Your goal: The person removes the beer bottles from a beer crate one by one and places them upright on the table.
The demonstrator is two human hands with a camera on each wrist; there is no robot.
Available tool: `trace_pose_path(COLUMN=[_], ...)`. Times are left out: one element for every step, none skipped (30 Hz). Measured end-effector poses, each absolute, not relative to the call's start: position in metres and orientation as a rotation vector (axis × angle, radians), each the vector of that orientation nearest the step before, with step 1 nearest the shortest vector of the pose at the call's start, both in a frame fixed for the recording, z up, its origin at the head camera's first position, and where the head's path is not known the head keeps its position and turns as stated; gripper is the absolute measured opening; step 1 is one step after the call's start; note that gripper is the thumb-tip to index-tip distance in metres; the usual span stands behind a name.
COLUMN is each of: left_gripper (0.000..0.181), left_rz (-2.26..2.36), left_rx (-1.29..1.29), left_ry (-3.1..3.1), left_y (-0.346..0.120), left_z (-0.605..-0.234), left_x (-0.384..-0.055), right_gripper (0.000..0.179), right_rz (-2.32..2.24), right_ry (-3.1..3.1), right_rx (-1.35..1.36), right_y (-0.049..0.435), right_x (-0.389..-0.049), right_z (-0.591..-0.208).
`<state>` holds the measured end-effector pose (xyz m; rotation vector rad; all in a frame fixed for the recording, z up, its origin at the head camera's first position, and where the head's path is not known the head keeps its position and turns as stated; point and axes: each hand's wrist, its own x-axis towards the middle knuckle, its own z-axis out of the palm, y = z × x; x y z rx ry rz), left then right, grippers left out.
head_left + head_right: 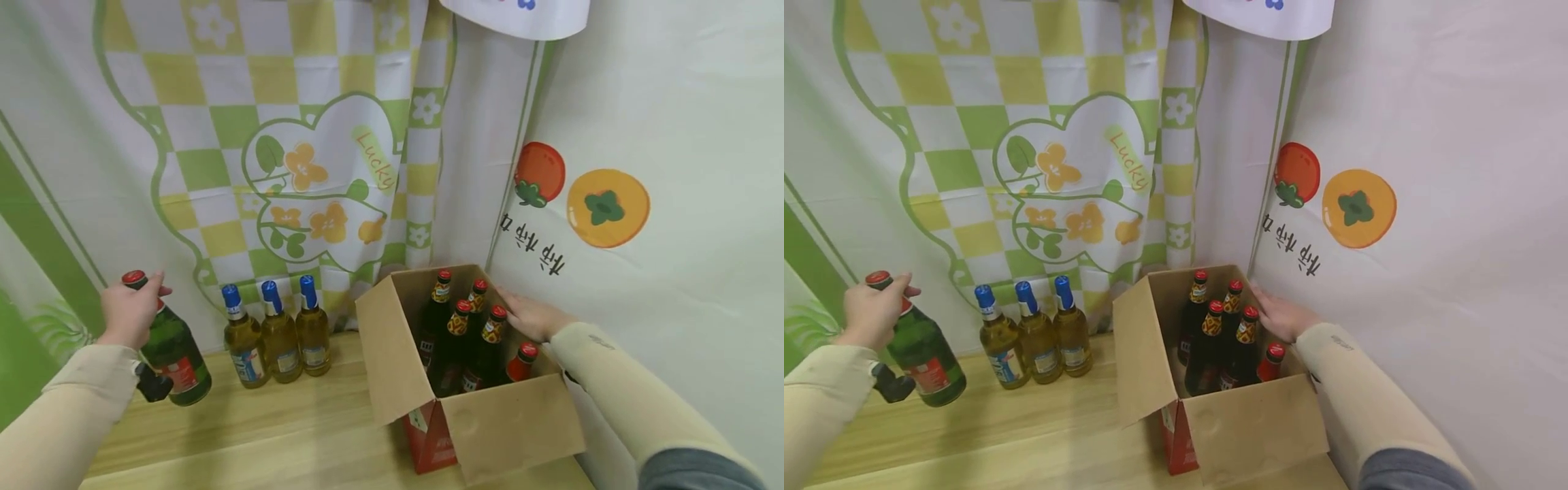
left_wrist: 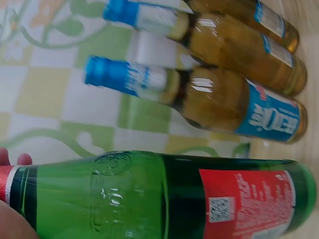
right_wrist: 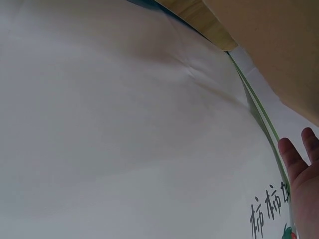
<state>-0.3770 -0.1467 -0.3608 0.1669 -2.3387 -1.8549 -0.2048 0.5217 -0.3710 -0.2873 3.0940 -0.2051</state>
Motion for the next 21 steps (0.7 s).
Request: trace_pose_path(left_gripper=[0.038,0.038,0.039,0.039,0.038,0.036,0.035,0.033,0.031,0.03,0.028,0.028,0.027,0.028,0.028,0.029,0.029,0.028,0.026,0.025,0.023], left_rz=[-1.867,-1.883,-1.9,-1.924,-1.955,-1.986,-2.007,-2.037,-2.058,-2.061,-2.048,-2.004,-1.953,-1.901,-1.838,-1.777,-1.731,-1.716,-1.736,-1.765,-1.792], left_rx=[0.179,0.189,0.204,0.221,0.238,0.255,0.27,0.287,0.304,0.318,0.336,0.345,0.353,0.364,0.371,0.378,0.384,0.387,0.398,0.408,0.417], left_ry=[-2.327,-2.31,-2.294,-2.272,-2.241,-2.206,-2.173,-2.134,-2.102,-2.084,-2.069,-2.081,-2.094,-2.108,-2.128,-2.147,-2.156,-2.15,-2.123,-2.09,-2.059], left_y=[-0.146,-0.145,-0.144,-0.144,-0.143,-0.141,-0.141,-0.141,-0.14,-0.139,-0.139,-0.138,-0.136,-0.135,-0.134,-0.132,-0.131,-0.13,-0.129,-0.129,-0.129], left_z=[-0.366,-0.371,-0.375,-0.38,-0.383,-0.387,-0.391,-0.395,-0.399,-0.403,-0.407,-0.411,-0.415,-0.418,-0.421,-0.424,-0.427,-0.429,-0.432,-0.434,-0.436], left_x=[-0.38,-0.382,-0.384,-0.386,-0.388,-0.391,-0.391,-0.392,-0.393,-0.394,-0.395,-0.395,-0.396,-0.397,-0.398,-0.399,-0.4,-0.401,-0.402,-0.404,-0.405], right_gripper=[0.059,0.059,0.059,0.06,0.06,0.06,0.06,0.06,0.059,0.06,0.059,0.06,0.059,0.059,0.059,0.06,0.06,0.06,0.059,0.059,0.059], right_rz=[-0.201,-0.2,-0.199,-0.202,-0.202,-0.211,-0.226,-0.233,-0.233,-0.243,-0.247,-0.252,-0.252,-0.25,-0.247,-0.249,-0.243,-0.238,-0.238,-0.24,-0.246], right_ry=[3.096,3.096,3.097,3.097,3.097,3.097,3.097,3.095,3.099,3.098,3.097,3.096,3.096,3.094,3.091,3.086,3.084,3.082,3.081,3.082,3.085], right_rx=[-0.283,-0.276,-0.274,-0.27,-0.266,-0.257,-0.253,-0.247,-0.255,-0.252,-0.25,-0.247,-0.249,-0.247,-0.244,-0.232,-0.228,-0.224,-0.224,-0.225,-0.234], right_y=[0.523,0.524,0.525,0.526,0.527,0.527,0.527,0.526,0.526,0.526,0.526,0.525,0.525,0.525,0.525,0.525,0.525,0.525,0.525,0.525,0.525], right_x=[-0.205,-0.205,-0.205,-0.205,-0.205,-0.205,-0.205,-0.206,-0.206,-0.206,-0.206,-0.207,-0.207,-0.207,-0.207,-0.208,-0.207,-0.207,-0.207,-0.207,-0.207], right_z=[-0.372,-0.373,-0.374,-0.375,-0.375,-0.374,-0.375,-0.375,-0.374,-0.374,-0.373,-0.373,-0.373,-0.373,-0.373,-0.373,-0.373,-0.374,-0.374,-0.374,-0.375])
